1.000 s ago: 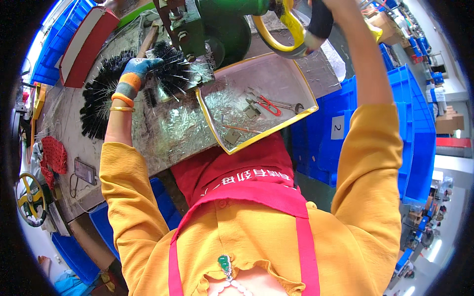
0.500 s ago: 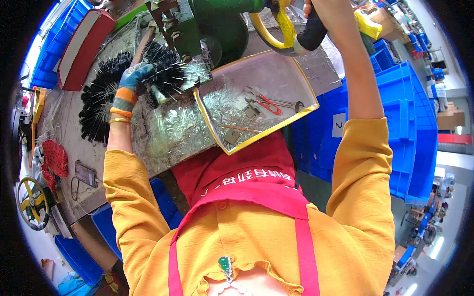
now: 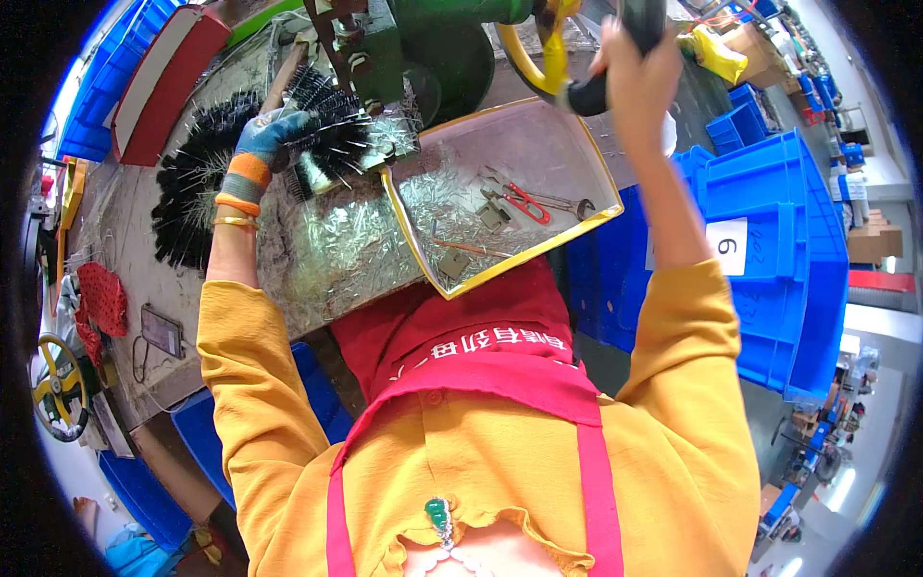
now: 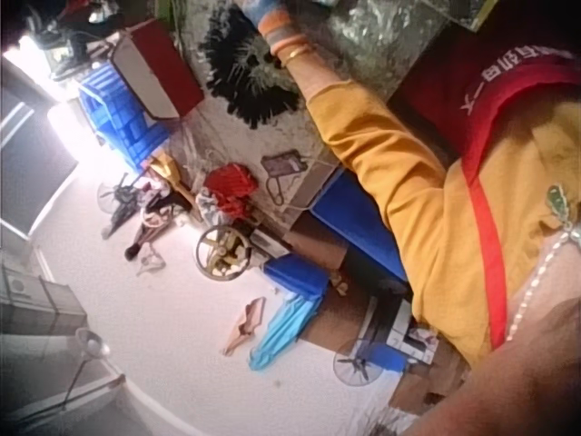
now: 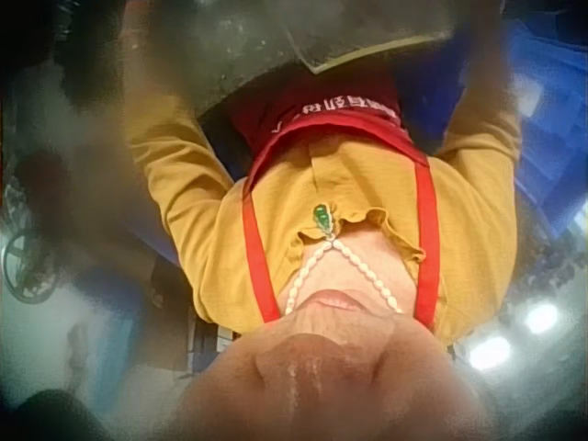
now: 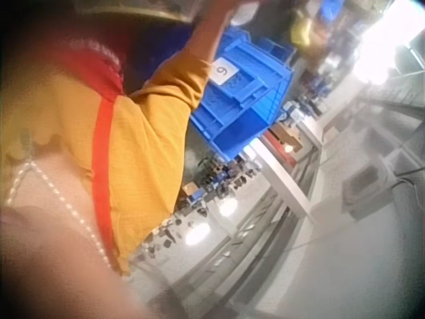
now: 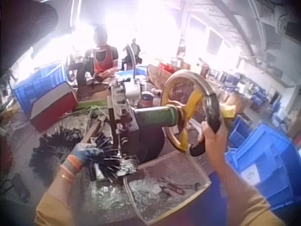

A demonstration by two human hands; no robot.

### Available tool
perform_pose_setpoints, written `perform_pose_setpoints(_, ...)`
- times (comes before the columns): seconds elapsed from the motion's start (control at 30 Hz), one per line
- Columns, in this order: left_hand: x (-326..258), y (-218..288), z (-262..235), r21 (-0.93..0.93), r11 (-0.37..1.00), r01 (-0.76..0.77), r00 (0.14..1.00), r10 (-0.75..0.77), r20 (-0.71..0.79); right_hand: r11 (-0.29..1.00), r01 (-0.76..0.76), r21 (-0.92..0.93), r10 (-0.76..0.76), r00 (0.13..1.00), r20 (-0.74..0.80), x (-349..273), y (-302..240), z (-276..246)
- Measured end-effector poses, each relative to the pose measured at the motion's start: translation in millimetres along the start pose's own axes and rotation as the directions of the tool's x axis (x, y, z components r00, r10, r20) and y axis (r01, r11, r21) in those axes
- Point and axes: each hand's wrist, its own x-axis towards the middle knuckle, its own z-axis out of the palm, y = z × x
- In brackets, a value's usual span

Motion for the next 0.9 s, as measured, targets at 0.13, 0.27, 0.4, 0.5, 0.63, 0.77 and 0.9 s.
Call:
perform_pose_setpoints(0.13,-8,28,18,0.250,0.963,0.104,0.985,-0.135,0.111,0.987,0.062,0.147,-0.034,0.982,-0.184,-22,8,5)
perform_pose_setpoints(0.27,-6,22,10,0.388,0.919,0.066,0.976,-0.140,0.164,0.998,-0.062,0.020,0.061,0.997,0.055,15,-19,-5)
perform_pose_setpoints(0.4,-6,15,10,0.173,0.980,0.096,0.983,-0.121,0.141,0.988,-0.150,-0.033,0.153,0.978,0.141,33,-32,-14)
perform_pose_setpoints(0.5,-4,8,14,-0.016,0.998,0.059,0.988,-0.056,0.141,0.983,-0.160,-0.089,0.174,0.967,0.186,41,-41,-17)
perform_pose_setpoints(0.63,-10,6,13,-0.018,0.999,0.045,0.997,-0.044,0.063,0.953,-0.172,-0.251,0.205,0.973,0.110,47,-71,-2)
perform_pose_setpoints(0.77,-18,24,30,0.085,0.995,0.051,0.998,-0.048,-0.035,0.910,-0.236,-0.341,0.278,0.957,0.079,56,-88,7)
perform_pose_setpoints(0.9,-21,31,29,0.126,0.978,0.164,0.986,-0.163,-0.019,0.918,-0.278,-0.282,0.329,0.932,0.153,77,-75,1)
